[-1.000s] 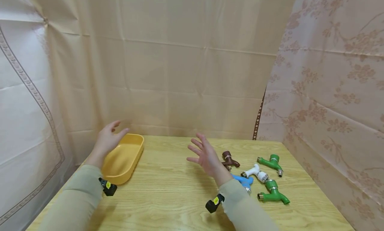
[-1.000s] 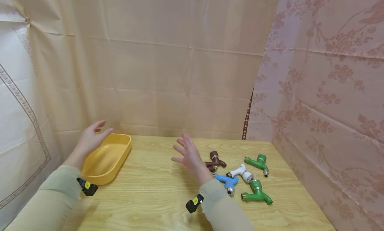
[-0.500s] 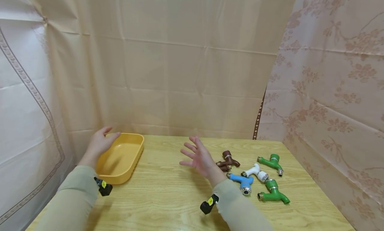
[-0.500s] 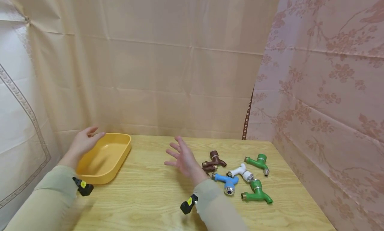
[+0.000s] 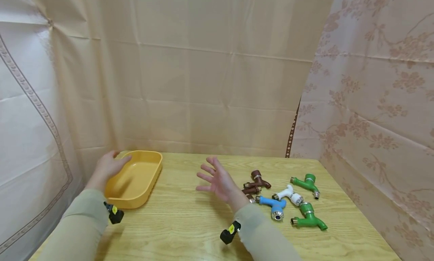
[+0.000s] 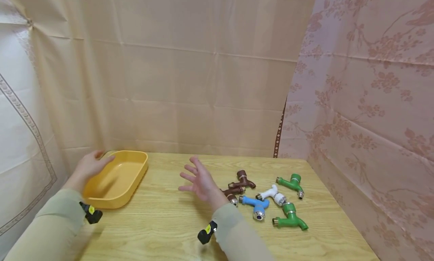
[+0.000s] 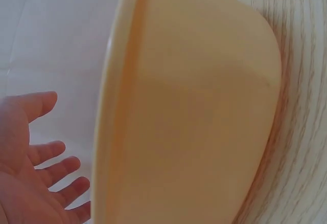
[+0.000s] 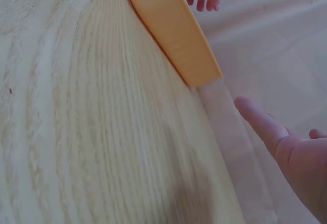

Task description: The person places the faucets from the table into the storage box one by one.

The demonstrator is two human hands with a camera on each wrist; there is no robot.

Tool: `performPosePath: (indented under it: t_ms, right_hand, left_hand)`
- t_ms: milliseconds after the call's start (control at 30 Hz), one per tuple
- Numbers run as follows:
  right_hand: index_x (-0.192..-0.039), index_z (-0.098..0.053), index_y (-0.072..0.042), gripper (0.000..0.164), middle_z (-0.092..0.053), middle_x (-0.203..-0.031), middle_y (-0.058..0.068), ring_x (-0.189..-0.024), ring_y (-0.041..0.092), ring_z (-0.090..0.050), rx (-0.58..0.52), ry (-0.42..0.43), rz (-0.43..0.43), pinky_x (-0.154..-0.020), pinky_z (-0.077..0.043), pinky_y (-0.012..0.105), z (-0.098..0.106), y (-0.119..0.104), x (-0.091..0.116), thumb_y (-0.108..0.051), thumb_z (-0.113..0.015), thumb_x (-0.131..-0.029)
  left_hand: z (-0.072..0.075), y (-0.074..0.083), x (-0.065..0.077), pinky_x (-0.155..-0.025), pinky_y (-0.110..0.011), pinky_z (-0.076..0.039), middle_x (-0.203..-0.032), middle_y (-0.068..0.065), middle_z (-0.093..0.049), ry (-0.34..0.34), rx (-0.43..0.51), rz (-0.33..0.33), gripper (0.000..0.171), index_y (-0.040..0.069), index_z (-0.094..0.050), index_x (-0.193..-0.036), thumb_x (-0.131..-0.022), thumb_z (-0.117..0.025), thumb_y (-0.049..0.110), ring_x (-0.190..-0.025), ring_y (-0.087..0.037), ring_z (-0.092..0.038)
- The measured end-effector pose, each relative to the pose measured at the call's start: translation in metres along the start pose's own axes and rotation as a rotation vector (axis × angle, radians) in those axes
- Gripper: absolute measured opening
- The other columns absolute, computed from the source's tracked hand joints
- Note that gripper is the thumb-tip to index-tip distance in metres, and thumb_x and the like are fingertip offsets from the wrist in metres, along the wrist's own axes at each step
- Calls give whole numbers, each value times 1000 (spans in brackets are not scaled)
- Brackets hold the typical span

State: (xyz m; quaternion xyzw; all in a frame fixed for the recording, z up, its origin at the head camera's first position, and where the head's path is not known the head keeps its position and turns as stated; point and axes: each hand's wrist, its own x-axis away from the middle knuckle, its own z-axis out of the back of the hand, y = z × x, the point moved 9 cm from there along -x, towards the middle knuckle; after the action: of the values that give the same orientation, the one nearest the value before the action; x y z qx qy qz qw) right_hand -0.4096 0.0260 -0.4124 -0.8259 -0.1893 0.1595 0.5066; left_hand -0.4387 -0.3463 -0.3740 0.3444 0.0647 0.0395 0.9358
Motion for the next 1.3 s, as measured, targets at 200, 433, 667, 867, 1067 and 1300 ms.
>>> performPosePath:
  t_ms: [200,433,667,867,1067,1300]
  right_hand:
    - [-163,-13,-16,79,-18,-165,22,-145,46,-31,-16,-15,-39,-102,-40,70,-4,10,0,-61,-41,-104]
    - [-163,-15,-14,79,-18,-165,23,-146,50,-24,-7,-27,-52,-101,-41,70,-10,19,-3,-60,-41,-105]
    - [-163,-16,-13,77,-18,-165,22,-146,49,-25,7,-36,-58,-100,-43,69,-14,21,-4,-57,-41,-105]
    - [-163,-15,-13,78,-18,-165,22,-147,50,-23,6,-47,-72,-101,-41,70,-19,21,-3,-59,-42,-105]
    - [-163,-17,-12,78,-18,-165,22,-146,51,-23,14,-42,-71,-100,-41,71,-21,21,-3,-58,-41,-105]
    - [-162,-17,-11,77,-18,-165,23,-146,51,-23,25,-41,-73,-99,-41,71,-20,21,-2,-57,-41,-106]
  left_hand:
    - [-1,-8,4,-112,-69,-26,-149,-45,-25,-45,-40,32,95,-20,-23,-150,-102,-47,59,-136,-61,-27]
    - [-2,-20,5,-110,-68,-31,-146,-47,-29,-85,-61,55,94,-21,-21,-149,-103,-45,57,-132,-62,-33]
    - [-2,-30,6,-109,-68,-33,-144,-47,-31,-98,-62,88,91,-22,-24,-148,-103,-47,54,-130,-61,-35]
    - [-5,-37,7,-112,-69,-27,-148,-47,-23,-132,-49,142,97,-22,-21,-148,-101,-46,59,-134,-63,-27]
    - [-7,-36,11,-110,-67,-31,-145,-47,-29,-168,-99,146,96,-25,-28,-143,-101,-44,60,-131,-62,-33]
    - [-8,-32,12,-110,-66,-33,-143,-46,-32,-173,-123,131,95,-26,-32,-141,-101,-42,60,-129,-61,-35]
